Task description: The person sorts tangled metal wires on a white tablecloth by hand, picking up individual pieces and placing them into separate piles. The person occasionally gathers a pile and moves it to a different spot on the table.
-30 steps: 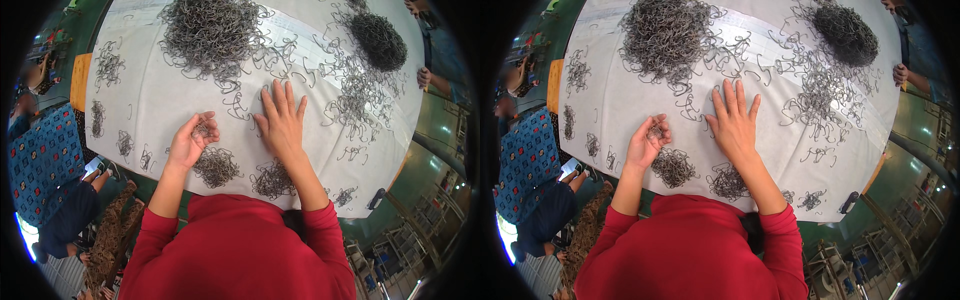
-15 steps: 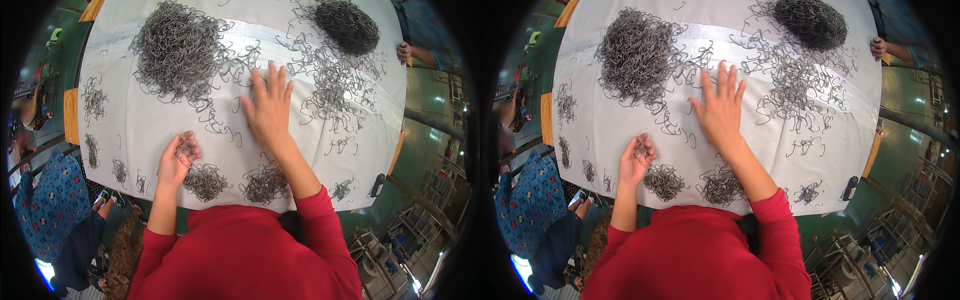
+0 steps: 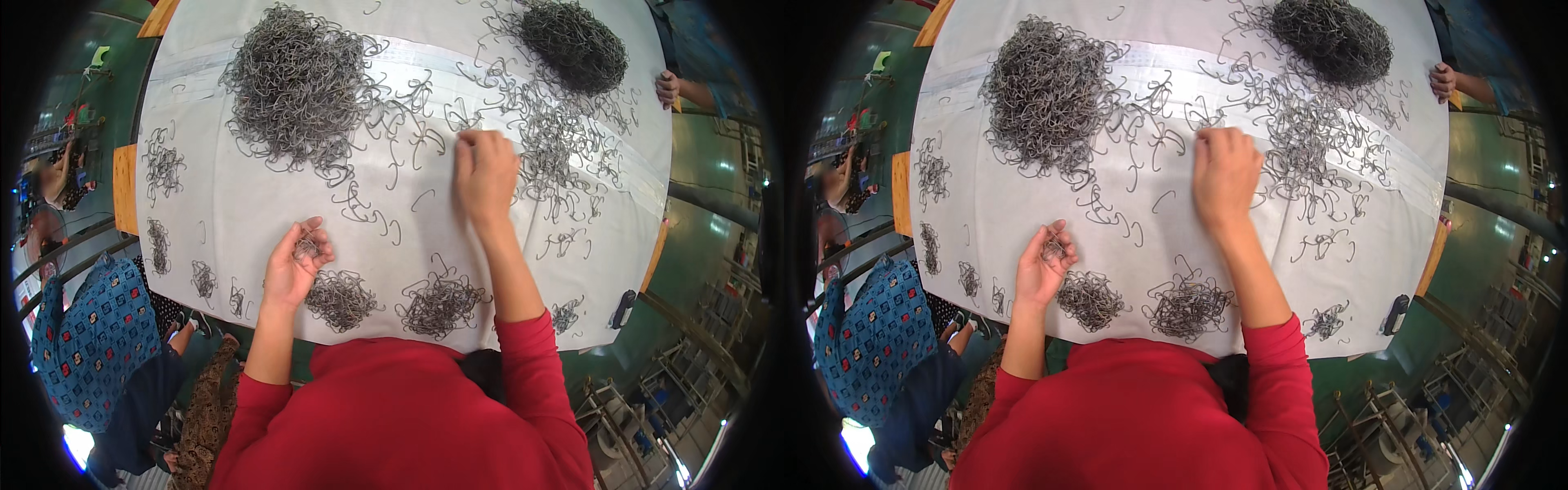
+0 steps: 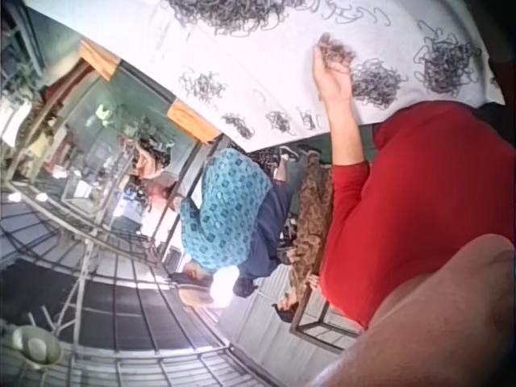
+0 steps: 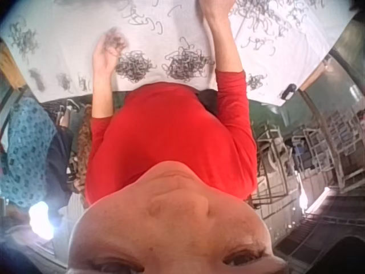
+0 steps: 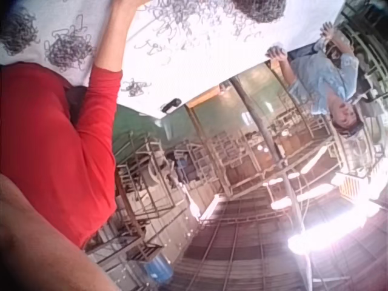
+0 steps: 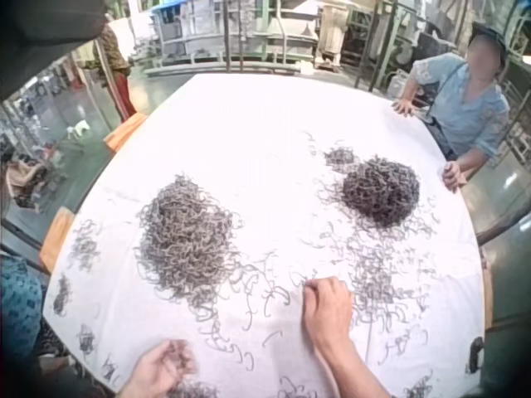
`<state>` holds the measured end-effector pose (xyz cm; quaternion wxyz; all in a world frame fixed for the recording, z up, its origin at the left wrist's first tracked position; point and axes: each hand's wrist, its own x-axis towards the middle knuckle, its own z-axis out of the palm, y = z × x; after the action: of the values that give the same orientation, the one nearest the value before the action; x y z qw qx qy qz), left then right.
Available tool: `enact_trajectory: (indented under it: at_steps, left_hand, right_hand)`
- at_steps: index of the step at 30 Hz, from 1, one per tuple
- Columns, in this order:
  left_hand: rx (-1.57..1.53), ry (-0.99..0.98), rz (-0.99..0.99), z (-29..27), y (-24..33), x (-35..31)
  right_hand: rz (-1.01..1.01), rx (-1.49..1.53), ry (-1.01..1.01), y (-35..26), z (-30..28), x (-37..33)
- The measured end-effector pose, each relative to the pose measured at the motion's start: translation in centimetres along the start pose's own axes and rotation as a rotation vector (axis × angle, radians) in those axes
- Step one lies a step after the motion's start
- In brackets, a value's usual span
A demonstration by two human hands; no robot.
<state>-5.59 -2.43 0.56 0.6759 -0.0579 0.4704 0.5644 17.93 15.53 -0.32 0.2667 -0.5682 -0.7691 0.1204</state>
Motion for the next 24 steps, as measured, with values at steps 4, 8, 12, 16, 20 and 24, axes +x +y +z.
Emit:
enact_trajectory:
  at_steps: [4, 8, 12, 16, 20, 24]
  left_hand:
    - [-0.003, -0.019, 0.005, -0.1, 0.0, 0.0]
    - [-0.005, -0.03, 0.012, 0.0, -0.1, 0.1]
    - [-0.016, -0.077, 0.015, -0.5, -0.2, 0.2]
    - [0.0, -0.129, 0.006, 0.9, -0.4, 0.4]
    - [-0.012, -0.23, -0.063, 4.9, -1.2, 1.1]
    - [-0.028, -0.228, -0.128, 8.8, -2.1, 2.8]
  right_hand:
    - [0.096, 0.023, -0.108, 1.3, 0.2, 3.3]
    - [0.002, -0.196, -0.247, 1.0, 0.7, 5.2]
    - [-0.175, -0.143, -0.158, -0.5, -0.2, 5.1]
    - [-0.353, 0.179, 0.067, -2.1, -1.8, 3.6]
    - [-0.33, 0.19, 0.08, -2.6, -2.4, 0.8]
    - [0.034, 0.467, -0.152, -5.0, -3.9, -1.1]
